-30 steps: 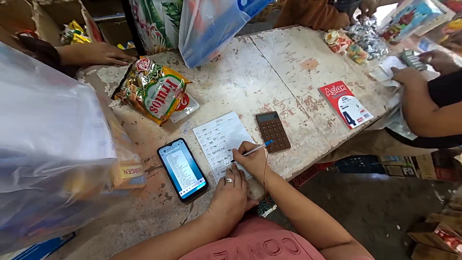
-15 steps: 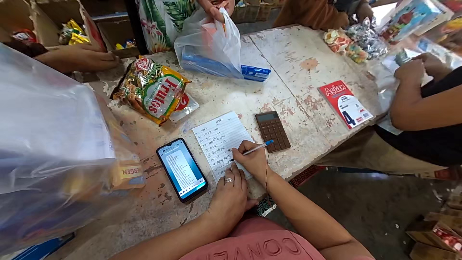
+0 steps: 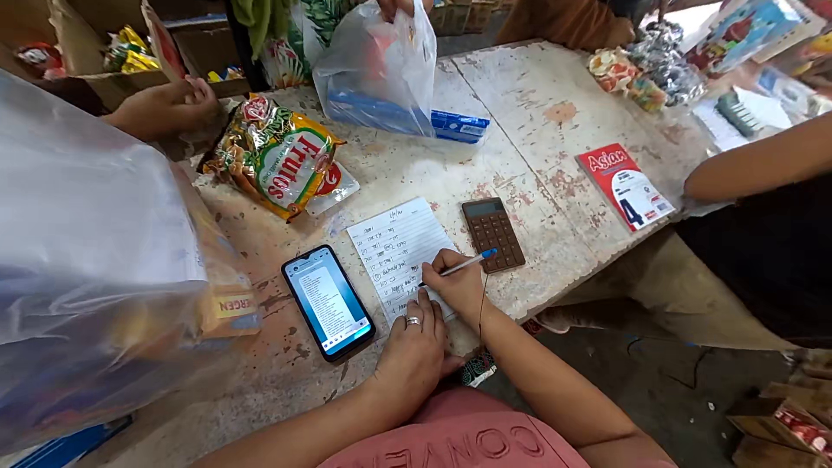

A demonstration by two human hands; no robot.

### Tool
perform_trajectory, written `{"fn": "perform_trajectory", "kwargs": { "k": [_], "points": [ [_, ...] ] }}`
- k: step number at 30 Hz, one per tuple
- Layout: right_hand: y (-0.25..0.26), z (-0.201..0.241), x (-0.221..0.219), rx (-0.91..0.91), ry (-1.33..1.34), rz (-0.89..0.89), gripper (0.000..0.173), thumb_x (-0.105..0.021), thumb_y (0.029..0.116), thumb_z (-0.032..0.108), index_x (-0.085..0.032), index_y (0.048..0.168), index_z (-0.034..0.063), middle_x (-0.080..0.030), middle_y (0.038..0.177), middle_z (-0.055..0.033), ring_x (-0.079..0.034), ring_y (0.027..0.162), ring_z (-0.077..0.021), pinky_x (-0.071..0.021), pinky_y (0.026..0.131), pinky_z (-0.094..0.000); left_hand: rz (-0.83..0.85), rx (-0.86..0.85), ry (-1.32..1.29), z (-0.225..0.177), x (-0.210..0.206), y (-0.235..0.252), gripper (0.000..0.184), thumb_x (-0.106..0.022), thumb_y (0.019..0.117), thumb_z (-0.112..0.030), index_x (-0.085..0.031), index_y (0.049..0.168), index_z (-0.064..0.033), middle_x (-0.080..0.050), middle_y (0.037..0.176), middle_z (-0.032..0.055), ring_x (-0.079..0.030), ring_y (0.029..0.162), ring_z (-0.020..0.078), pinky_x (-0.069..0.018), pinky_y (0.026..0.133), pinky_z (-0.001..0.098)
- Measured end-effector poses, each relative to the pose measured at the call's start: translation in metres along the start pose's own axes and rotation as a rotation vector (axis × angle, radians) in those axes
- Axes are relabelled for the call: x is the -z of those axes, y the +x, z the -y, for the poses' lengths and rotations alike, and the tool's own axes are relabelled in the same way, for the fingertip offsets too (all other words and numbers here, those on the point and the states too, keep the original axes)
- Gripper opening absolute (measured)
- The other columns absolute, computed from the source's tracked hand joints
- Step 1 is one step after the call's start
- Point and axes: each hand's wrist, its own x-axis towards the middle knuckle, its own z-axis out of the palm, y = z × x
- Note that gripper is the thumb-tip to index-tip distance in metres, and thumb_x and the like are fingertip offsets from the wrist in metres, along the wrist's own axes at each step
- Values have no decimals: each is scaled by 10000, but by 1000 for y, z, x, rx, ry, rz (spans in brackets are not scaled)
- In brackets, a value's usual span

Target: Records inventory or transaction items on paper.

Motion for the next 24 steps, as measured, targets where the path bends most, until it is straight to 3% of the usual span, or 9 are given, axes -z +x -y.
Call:
{"fn": "perform_trajectory", "kwargs": {
  "k": [11, 24],
  "points": [
    [0, 0, 1, 32, 13, -3, 309, -693, 877, 32, -506, 637, 88, -471, 558, 45, -422, 493, 3, -352, 479, -166, -14, -7, 15, 0, 0, 0, 964, -430, 949, -693, -485, 1412, 151, -470, 1484, 347, -585, 1283, 456, -552, 899, 509],
    [0, -1, -1, 37, -13, 38, 297, -709, 861, 79, -520, 632, 94, -471, 535, 58, -423, 478, 11, -347, 469, -176, 55, -20, -34, -2, 4, -2, 920, -415, 987, -654, -464, 1427, 153, -435, 1501, 365, -513, 1344, 507, -513, 1000, 565]
  ]
}}
